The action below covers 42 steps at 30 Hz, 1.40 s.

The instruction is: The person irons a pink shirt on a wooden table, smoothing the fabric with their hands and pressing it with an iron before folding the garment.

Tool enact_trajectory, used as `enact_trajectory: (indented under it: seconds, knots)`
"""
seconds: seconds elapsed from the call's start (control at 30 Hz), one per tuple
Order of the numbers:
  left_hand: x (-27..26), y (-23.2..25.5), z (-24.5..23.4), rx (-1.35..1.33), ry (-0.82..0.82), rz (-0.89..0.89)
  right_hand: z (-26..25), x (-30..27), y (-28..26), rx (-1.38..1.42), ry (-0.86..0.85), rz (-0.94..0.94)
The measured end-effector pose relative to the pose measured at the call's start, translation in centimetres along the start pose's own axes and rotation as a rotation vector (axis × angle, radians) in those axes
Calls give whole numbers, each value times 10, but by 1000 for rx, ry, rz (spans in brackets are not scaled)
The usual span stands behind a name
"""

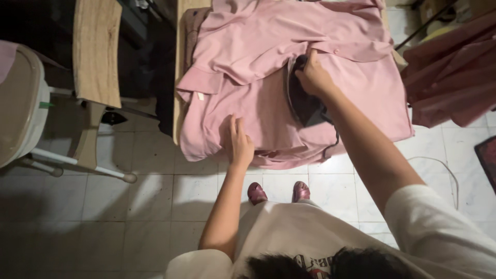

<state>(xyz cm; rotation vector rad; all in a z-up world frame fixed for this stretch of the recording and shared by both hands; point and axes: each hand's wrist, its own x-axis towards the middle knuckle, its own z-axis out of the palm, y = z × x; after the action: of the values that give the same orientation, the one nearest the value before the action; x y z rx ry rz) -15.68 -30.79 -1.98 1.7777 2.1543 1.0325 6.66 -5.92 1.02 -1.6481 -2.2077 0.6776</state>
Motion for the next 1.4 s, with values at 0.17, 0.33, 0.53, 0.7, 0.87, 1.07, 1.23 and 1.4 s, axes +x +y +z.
enact_trajectory:
  seconds: [0.17, 0.33, 0.53, 0.7, 0.87, 1.07, 1.23, 1.4]
  knots:
    - [-7, -12, -8, -11, 6, -52, 11, 32, 7, -9, -47, -11]
    - [-15, -32, -9, -116, 78, -54, 5, -8, 1, 14, -26, -49]
    - [-19, -39, -18, -110, 31, -55, -19, -131, -49, 30, -102, -4]
    - [-19, -43, -30, 147, 84, -90, -15, -174, -70, 117, -116, -58]
    - [-15, -43, -35, 144, 107, -80, 17, -129, -62, 42, -39, -122]
    - [-23, -47, -31, -43, 132, -76, 45, -16, -52, 35, -13, -72]
    - [-36, -59, -37, -56, 74, -52, 62, 46, -43, 52, 23, -141]
    - [-47, -62, -56, -72, 83, -65, 56, 41, -43, 81, 1, -166]
